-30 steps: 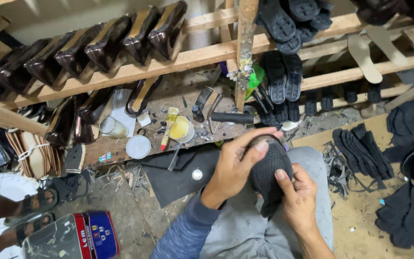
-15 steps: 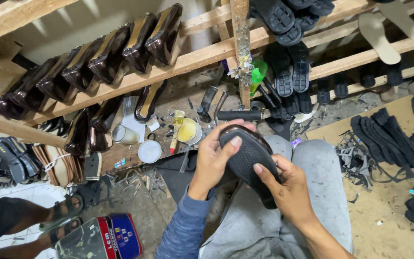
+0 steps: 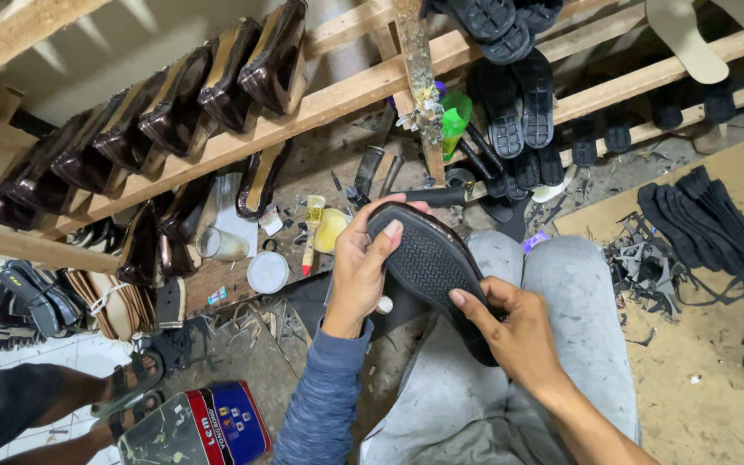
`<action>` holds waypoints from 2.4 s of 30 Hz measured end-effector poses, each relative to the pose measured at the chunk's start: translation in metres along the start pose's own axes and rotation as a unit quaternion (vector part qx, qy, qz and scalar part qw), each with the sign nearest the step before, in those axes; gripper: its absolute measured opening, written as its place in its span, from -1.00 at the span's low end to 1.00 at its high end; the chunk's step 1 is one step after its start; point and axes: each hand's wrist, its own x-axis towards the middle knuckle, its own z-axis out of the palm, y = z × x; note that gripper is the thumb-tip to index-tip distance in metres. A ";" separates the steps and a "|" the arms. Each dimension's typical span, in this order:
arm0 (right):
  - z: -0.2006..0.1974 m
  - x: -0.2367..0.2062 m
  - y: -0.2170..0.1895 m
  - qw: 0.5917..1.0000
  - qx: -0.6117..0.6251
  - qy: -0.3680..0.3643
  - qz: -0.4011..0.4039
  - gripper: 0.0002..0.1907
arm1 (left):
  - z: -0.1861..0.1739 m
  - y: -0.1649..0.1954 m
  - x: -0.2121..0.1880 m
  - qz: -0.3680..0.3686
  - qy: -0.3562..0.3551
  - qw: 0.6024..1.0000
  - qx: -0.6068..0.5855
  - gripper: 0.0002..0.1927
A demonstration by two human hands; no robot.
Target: The person sits on the floor of a shoe workshop and attaches a rubber sole to a lasted shoe upper, pressing and aligning the sole against the shoe body. They then use a hand tool to press and smooth the sole edges and trim excess material, working the shoe on their lap.
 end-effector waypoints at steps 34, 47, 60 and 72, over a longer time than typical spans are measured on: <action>-0.024 0.076 0.012 0.989 0.094 -0.066 0.095 -0.73 | -0.010 -0.060 0.065 -0.021 0.094 0.995 -0.001 -0.77; -0.007 0.042 0.012 0.997 -0.079 -0.026 -0.001 -0.59 | -0.002 -0.020 -0.005 0.009 0.042 0.994 0.103 -0.31; -0.129 0.008 -0.025 0.961 0.006 -0.253 0.111 -0.56 | 0.061 -0.041 -0.039 0.041 0.154 0.987 -0.029 -0.33; -0.099 -0.068 0.066 0.949 0.247 0.175 -0.091 -0.36 | 0.077 -0.087 -0.170 -0.207 0.134 0.969 -0.029 -0.30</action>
